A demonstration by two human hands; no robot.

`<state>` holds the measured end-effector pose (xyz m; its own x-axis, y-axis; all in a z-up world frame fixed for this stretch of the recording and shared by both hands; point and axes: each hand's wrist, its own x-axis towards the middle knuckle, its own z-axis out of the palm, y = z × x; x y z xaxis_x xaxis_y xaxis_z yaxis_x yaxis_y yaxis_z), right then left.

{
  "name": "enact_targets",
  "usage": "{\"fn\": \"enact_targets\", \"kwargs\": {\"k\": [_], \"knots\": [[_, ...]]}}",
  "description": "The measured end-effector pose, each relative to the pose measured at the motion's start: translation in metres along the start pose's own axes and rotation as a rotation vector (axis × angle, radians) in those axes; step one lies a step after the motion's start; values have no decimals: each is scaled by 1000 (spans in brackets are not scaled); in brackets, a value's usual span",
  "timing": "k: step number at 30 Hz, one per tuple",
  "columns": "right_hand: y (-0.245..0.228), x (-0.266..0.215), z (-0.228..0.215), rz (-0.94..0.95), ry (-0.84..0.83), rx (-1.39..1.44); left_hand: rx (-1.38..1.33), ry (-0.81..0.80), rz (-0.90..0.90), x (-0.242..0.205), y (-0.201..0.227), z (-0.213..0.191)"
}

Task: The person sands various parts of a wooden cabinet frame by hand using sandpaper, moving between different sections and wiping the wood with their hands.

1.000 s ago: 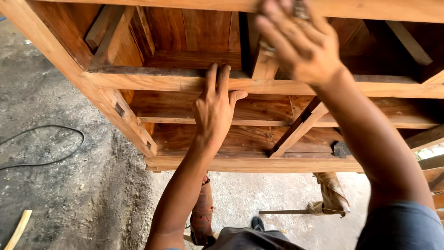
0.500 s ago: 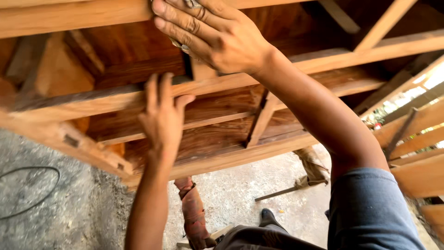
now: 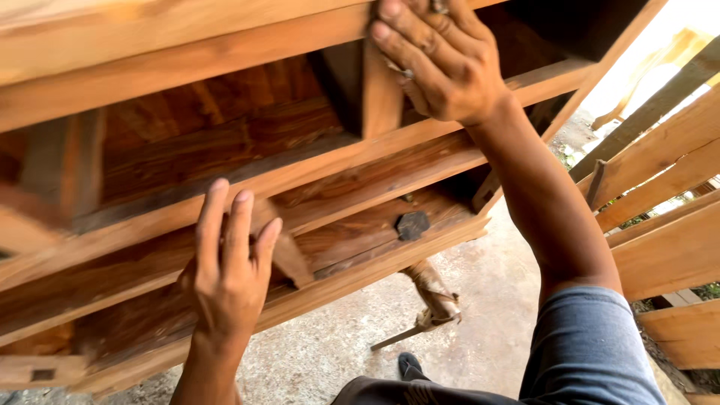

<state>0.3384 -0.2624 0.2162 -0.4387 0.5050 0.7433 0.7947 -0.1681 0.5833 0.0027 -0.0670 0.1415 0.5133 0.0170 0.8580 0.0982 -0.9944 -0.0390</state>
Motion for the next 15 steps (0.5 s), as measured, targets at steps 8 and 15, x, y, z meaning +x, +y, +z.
{"fn": "enact_targets", "kwargs": {"k": [8, 15], "knots": [[126, -190, -20, 343, 224, -93, 202, -228, -179, 60, 85, 85], [121, -231, -17, 676, 217, -200, 261, -136, -260, 54, 95, 98]]}}
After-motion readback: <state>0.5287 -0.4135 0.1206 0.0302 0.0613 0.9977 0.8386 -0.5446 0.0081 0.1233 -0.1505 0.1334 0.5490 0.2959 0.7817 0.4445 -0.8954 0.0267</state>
